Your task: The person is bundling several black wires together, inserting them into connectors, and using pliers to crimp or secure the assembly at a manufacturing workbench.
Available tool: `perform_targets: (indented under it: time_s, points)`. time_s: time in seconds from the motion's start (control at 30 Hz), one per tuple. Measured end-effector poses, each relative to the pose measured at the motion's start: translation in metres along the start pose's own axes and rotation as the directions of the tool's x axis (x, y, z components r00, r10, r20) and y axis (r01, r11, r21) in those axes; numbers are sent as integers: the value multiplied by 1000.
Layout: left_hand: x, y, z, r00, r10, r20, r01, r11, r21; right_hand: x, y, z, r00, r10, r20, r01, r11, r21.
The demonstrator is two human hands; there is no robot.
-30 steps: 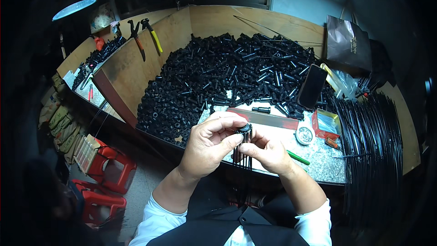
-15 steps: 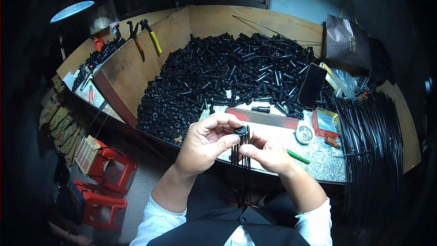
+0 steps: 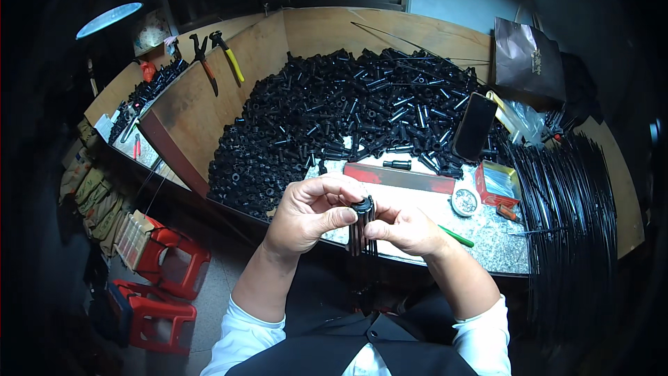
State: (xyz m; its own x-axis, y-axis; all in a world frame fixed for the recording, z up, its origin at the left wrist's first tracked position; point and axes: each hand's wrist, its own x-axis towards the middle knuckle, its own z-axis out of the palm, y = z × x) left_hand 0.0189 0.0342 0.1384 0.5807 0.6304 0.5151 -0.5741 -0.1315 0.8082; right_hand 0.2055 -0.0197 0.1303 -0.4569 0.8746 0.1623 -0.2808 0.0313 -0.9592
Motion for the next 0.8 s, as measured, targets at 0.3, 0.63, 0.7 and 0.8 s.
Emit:
perform_targets:
  time_s: [0.3,0.63,0.7,0.8]
  points:
    - [15,-13,-13,986,23,164,2,989,-150,2,0,-6,985,96,141,-98,995,9]
    - [25,-7,-10,912,-121,392,251,920,-301,-7,-9,5,971,119,209,-115,993,-33]
    - [25,1,-2,925,-172,339,252,945,-207,-9,-12,6,971,126,202,-121,992,-37]
    - [28,5,1,883,-276,379,401,864,-304,-13,-15,8,973,88,214,-70,994,-88]
